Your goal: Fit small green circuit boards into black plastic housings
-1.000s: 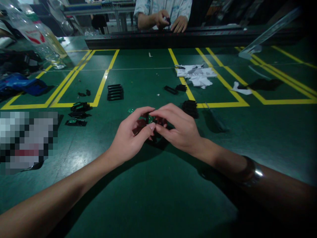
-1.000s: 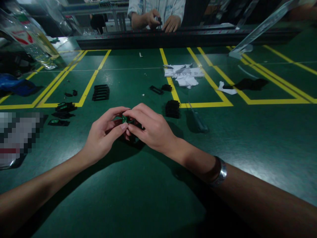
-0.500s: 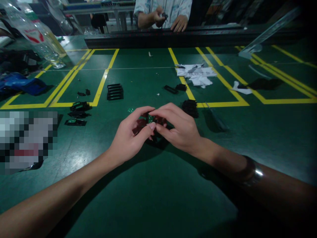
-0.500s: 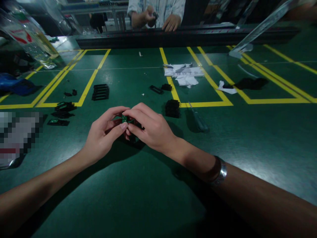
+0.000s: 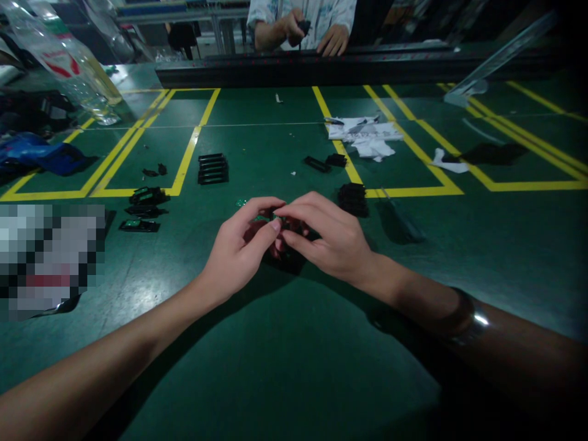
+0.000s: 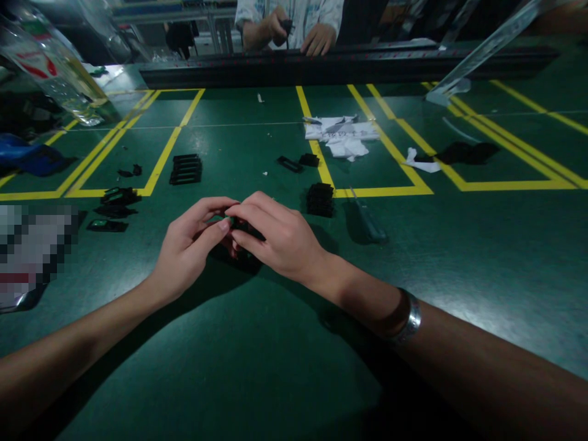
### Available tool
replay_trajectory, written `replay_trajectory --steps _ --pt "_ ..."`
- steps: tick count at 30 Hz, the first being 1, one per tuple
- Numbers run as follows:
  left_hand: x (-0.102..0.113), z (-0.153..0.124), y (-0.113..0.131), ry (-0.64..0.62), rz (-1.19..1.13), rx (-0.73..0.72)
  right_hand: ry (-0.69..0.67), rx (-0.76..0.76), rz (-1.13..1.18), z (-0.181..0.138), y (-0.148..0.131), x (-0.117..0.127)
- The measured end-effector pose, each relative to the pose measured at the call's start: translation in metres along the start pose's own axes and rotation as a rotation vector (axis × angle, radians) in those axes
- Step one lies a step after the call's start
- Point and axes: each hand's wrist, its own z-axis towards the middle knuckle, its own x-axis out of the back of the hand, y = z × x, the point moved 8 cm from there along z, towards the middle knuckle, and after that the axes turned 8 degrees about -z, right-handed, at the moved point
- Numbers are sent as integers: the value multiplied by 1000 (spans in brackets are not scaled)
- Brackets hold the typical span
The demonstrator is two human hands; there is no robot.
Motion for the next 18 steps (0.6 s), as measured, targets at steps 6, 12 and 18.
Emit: replay_trajectory --steps 6,12,18 --pt "2 4 -2 40 -37 25 -39 11 -34 0 -1 -2" --pt "5 7 -11 17 -108 88 -28 -1 -27 -1 1 -3" --pt "6 9 -23 -44 -236 149 -39 10 -13 0 2 -2"
